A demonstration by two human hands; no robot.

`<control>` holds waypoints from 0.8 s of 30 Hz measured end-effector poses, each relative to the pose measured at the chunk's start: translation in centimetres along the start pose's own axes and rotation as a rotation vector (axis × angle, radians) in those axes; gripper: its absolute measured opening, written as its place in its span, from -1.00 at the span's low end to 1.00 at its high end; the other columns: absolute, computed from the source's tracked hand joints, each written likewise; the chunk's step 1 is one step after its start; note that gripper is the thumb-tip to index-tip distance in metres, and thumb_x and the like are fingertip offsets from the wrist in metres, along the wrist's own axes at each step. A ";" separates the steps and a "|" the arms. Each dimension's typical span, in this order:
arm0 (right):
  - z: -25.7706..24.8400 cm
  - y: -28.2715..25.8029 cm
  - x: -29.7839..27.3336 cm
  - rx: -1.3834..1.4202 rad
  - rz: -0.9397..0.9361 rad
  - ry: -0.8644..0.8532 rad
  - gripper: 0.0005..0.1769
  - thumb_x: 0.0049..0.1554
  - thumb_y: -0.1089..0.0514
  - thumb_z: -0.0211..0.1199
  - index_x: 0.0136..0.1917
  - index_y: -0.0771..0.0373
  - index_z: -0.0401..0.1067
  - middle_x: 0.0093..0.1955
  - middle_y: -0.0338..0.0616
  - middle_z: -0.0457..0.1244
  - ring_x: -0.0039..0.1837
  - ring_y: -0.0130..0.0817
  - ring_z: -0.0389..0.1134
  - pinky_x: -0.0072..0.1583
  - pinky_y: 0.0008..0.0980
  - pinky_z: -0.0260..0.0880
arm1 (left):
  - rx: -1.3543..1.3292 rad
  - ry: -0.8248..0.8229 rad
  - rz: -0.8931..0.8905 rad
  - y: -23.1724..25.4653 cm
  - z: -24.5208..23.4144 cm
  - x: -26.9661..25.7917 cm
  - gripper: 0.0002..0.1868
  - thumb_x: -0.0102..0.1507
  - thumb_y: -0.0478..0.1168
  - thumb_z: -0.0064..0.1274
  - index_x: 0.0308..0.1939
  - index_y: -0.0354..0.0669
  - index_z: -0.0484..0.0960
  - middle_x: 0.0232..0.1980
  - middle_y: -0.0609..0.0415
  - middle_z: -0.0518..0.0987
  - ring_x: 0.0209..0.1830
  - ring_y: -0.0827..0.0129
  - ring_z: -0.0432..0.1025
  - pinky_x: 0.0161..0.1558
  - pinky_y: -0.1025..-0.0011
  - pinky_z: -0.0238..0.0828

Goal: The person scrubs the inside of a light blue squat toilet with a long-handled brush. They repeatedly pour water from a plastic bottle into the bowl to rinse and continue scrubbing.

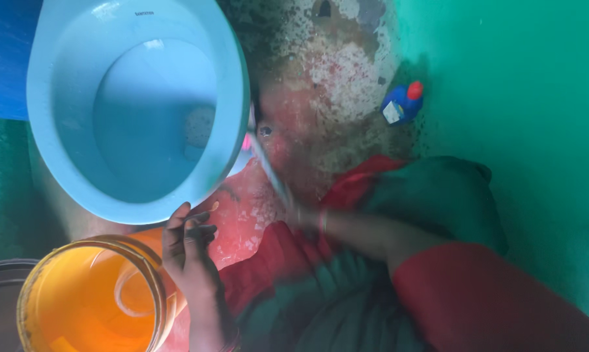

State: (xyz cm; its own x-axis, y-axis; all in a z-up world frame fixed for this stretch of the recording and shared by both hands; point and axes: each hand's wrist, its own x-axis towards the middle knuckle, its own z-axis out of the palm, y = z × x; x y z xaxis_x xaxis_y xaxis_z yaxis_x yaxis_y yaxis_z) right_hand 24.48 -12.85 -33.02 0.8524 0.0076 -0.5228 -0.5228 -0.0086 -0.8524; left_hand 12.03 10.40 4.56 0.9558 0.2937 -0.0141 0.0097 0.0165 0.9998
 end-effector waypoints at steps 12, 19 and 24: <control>1.9 2.2 0.1 0.009 0.029 -0.015 -0.10 -0.03 0.18 0.34 0.43 -0.07 -0.12 -0.09 -0.15 0.27 -0.25 -0.38 0.28 -0.25 -0.32 0.34 | -0.008 -0.002 0.028 -1.0 -0.8 -0.9 -0.68 0.45 -0.28 -0.10 0.26 -0.30 0.49 -0.05 0.00 0.61 -0.24 0.52 0.45 -0.13 0.55 0.40; 3.5 3.8 -2.2 0.004 0.049 -0.058 -0.07 -0.03 0.20 0.33 0.44 -0.08 -0.17 -0.10 -0.15 0.26 -0.27 -0.37 0.28 -0.26 -0.30 0.35 | -0.039 -0.001 0.065 -0.1 -0.7 -1.7 -0.69 0.44 -0.28 -0.09 0.25 -0.30 0.48 -0.05 -0.01 0.62 -0.24 0.52 0.45 -0.15 0.55 0.39; 7.7 6.6 -7.6 0.068 0.105 -0.113 -0.05 -0.03 0.22 0.32 0.44 -0.08 -0.20 -0.11 -0.15 0.26 -0.28 -0.37 0.27 -0.27 -0.29 0.35 | -0.051 -0.011 0.102 -0.6 -0.9 -2.9 -0.70 0.46 -0.26 -0.07 0.24 -0.32 0.49 -0.05 -0.01 0.62 -0.24 0.51 0.46 -0.17 0.56 0.39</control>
State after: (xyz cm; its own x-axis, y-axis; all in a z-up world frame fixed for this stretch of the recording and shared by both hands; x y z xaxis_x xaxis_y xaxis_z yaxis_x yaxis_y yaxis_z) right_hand 14.49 -5.24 -34.66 0.7881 0.1227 -0.6032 -0.6121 0.0520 -0.7891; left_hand 8.98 10.37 3.99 0.9544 0.2854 0.0878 -0.1020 0.0355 0.9941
